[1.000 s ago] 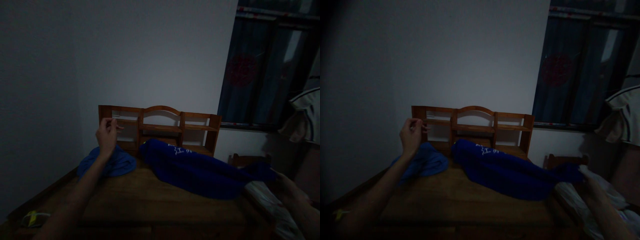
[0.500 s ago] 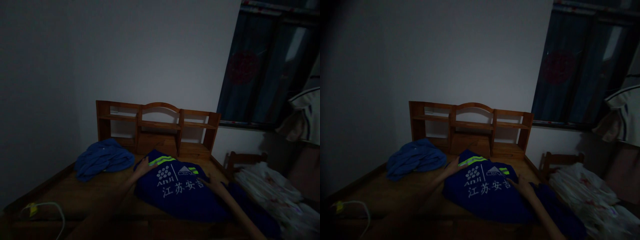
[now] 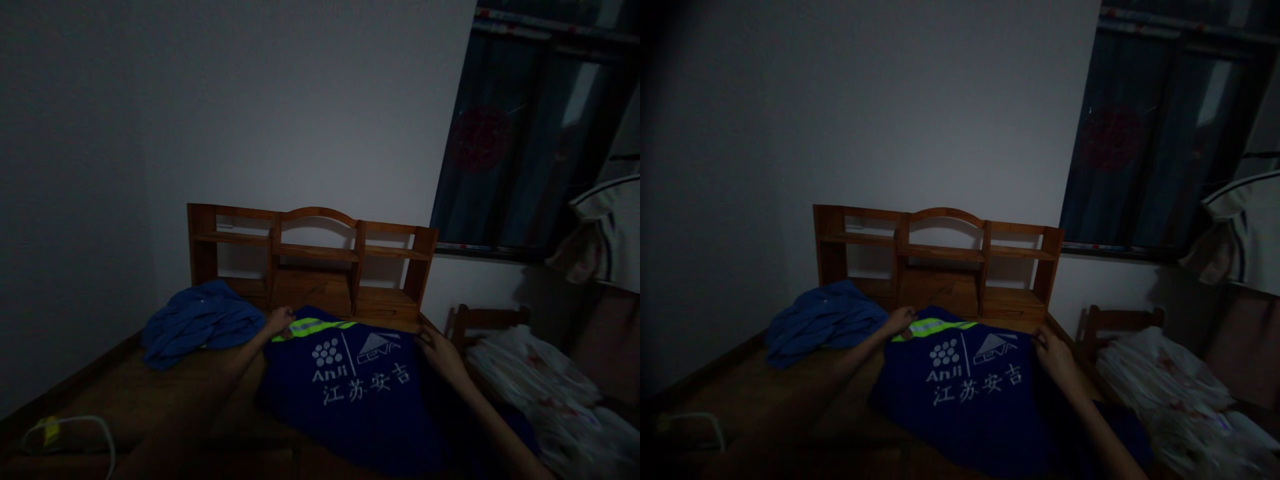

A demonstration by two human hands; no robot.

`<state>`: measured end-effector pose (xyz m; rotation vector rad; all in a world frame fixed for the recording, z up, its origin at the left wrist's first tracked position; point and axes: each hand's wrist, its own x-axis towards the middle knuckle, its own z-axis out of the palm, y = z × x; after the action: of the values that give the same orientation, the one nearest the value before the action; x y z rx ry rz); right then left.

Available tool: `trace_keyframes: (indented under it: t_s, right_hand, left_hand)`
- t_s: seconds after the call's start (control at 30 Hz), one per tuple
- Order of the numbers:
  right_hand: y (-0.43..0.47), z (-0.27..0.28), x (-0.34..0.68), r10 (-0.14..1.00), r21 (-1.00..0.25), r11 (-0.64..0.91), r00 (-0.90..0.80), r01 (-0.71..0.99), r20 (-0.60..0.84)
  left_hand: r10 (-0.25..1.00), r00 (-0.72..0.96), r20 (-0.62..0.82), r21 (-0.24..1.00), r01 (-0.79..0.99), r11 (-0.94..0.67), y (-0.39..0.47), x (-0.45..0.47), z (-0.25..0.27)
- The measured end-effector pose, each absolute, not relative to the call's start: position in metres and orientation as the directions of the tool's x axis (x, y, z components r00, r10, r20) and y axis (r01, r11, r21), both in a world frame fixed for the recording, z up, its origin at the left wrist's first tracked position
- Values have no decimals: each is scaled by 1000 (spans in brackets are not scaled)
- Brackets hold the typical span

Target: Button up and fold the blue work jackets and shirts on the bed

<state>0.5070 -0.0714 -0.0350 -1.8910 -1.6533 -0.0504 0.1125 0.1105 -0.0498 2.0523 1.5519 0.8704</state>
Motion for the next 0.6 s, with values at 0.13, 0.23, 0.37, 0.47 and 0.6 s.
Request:
trace_keyframes:
  t_s: [0.13,0.23,0.37,0.47,0.6]
  right_hand:
    - [-58,54,496,645,-282,-141,304,949,701]
    - [-65,120,479,330,-245,-122,272,962,904]
    - [-103,148,449,122,-210,56,202,976,972]
    - [-141,107,416,259,-43,291,-36,956,965]
    - [-177,15,365,603,92,530,-451,843,658]
  left_hand:
    - [876,-1,482,672,642,-369,121,124,46]
    - [556,-219,802,556,615,-559,105,124,130]
    - [42,-379,924,288,621,-729,63,94,185]
    - [52,-340,939,284,682,-674,54,42,149]
    - [528,-202,825,425,838,-342,89,-44,35]
